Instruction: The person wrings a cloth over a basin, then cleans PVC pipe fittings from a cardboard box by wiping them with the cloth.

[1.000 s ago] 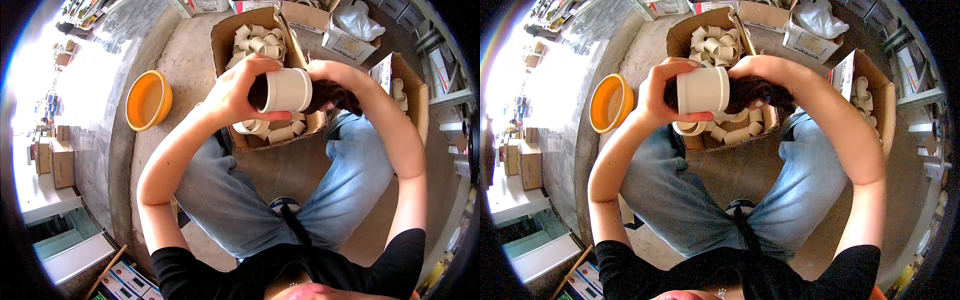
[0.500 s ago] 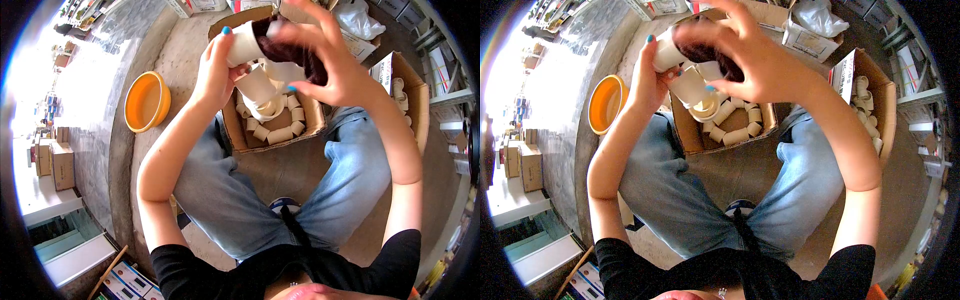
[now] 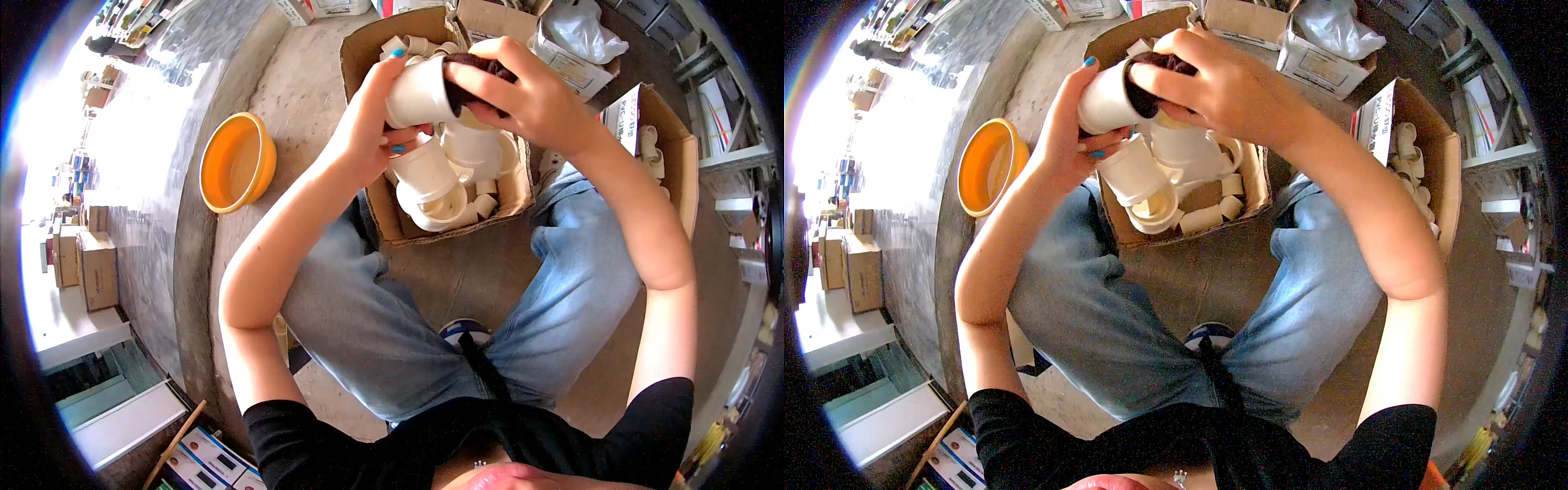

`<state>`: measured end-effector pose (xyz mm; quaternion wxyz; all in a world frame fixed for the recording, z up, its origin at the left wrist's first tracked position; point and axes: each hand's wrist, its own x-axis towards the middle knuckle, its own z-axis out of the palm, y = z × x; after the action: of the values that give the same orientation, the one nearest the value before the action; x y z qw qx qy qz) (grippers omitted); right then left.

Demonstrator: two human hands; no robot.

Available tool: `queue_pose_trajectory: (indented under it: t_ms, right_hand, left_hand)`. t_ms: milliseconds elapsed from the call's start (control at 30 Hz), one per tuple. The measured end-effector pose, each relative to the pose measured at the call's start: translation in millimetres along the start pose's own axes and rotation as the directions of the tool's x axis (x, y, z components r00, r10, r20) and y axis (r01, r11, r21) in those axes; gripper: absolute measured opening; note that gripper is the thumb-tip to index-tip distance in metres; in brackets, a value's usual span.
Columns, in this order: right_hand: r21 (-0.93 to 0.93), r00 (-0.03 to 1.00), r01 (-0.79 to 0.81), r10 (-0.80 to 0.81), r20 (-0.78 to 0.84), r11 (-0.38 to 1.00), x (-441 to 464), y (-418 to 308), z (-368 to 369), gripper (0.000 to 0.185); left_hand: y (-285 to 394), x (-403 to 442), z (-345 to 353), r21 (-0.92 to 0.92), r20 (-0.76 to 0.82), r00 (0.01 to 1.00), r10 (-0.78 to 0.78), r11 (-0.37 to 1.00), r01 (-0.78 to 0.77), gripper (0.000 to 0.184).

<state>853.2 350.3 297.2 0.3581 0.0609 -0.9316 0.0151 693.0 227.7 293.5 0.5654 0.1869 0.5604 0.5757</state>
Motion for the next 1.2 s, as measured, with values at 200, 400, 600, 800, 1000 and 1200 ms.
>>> queue_pose_trajectory:
  t_ms: [200,400,600,800,1000,1200]
  right_hand:
    - [0.326,0.918,-0.355,0.392,-0.053,0.876,6,-14,10,0.026]
    - [0.745,0.635,-0.659,0.604,0.482,0.098,6,-14,1,0.03]
    - [0.58,0.546,-0.579,0.257,0.798,-0.572,-3,-1,-9,0.026]
    - [0.691,0.652,-0.723,0.315,0.689,-0.014,10,-18,-28,0.054]
    - [0.673,0.589,-0.739,0.517,0.622,0.031,3,-26,-4,0.04]
    - [0.475,0.847,-0.485,0.53,0.047,0.734,2,-24,4,0.029]
  left_hand:
    - [-5,-2,-4,0.19,0.026,0.936,0.351,0.918,-0.349,0.046]
    - [-6,-2,0,0.444,0.076,0.705,0.705,0.609,-0.657,0.047]
    - [-1,10,-16,0.495,0.481,0.411,0.775,0.147,-0.856,0.073]
    - [-2,18,-21,0.461,0.458,0.497,0.737,0.281,-0.842,0.073]
    - [-3,11,-12,0.44,0.394,0.591,0.704,0.419,-0.794,0.063]
    - [13,7,-16,0.375,0.382,0.764,0.52,0.669,-0.642,0.069]
